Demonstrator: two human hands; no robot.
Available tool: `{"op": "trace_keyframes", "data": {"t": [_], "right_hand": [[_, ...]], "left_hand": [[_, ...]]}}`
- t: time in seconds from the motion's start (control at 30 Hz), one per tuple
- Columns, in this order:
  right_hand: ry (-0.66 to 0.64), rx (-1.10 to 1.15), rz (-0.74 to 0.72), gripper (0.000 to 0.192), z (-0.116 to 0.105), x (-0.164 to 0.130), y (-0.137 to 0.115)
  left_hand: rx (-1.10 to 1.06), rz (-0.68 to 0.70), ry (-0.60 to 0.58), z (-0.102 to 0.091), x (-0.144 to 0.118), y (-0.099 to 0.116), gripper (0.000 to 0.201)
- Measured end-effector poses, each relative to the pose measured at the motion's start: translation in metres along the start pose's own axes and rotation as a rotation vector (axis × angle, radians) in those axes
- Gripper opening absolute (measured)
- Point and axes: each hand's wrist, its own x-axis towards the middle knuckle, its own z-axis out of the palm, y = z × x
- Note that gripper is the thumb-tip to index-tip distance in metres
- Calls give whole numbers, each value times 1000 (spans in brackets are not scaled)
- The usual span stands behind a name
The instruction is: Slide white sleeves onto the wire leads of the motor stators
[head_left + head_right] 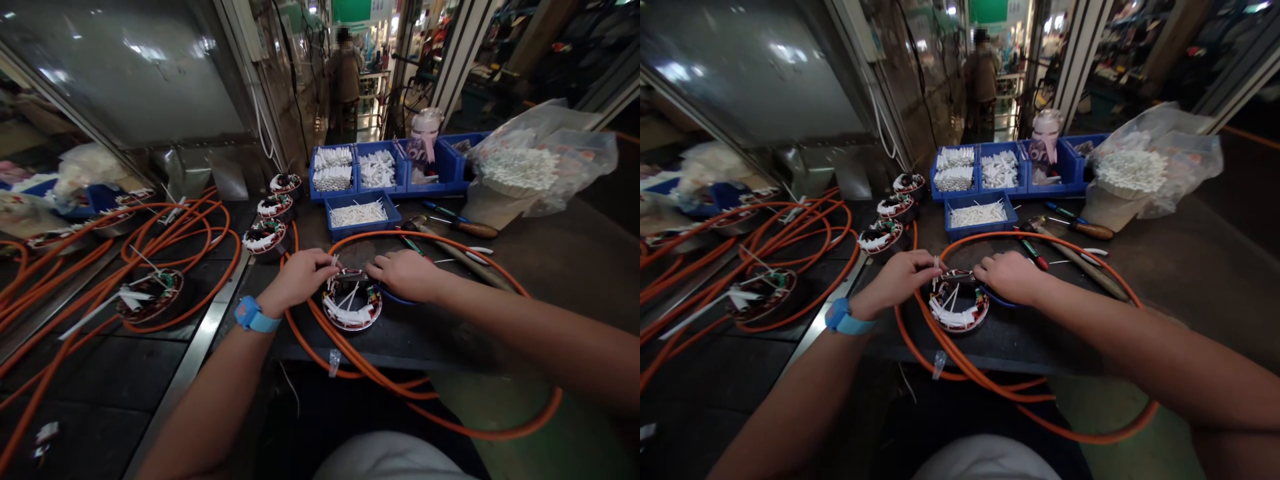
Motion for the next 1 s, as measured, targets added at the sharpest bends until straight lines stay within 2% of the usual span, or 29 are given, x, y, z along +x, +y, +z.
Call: {"op": "trace_keyframes", "data": {"t": [0.1,0.2,0.23,0.27,0.3,0.37,0.4,0.43,0.5,0.57,0.7,1.0], "right_hand": [[-18,-19,-32,21,0,1,3],[-11,-16,15,21,5,-17,11],[-1,-10,41,22,6,-26,13],[8,-4,65,24,7,-36,14],[16,2,79,25,7,-44,14],[24,19,68,28,5,-58,10],[22,31,53,28,3,-62,5],[16,46,40,27,0,-64,-1],[0,81,26,25,-4,-62,-16],[-17,113,22,26,-8,-56,-29],[-31,133,33,29,-8,-49,-45],[-54,142,54,25,-6,-54,-50]], "left_hand": [[-29,-13,117,1,-4,-4,19],[-179,-156,348,1,-18,-9,23],[-237,-212,351,0,-22,-9,25],[-287,-250,287,0,-26,-7,29],[-317,-260,164,1,-28,-4,34],[-315,-204,-136,3,-28,4,39],[-293,-157,-260,5,-26,8,36],[-269,-113,-346,7,-23,12,29],[-237,-67,-417,10,-17,17,17],[-248,-97,-394,12,-14,20,21],[-301,-188,-256,13,-20,19,24],[-312,-241,-104,14,-40,11,27]]}}
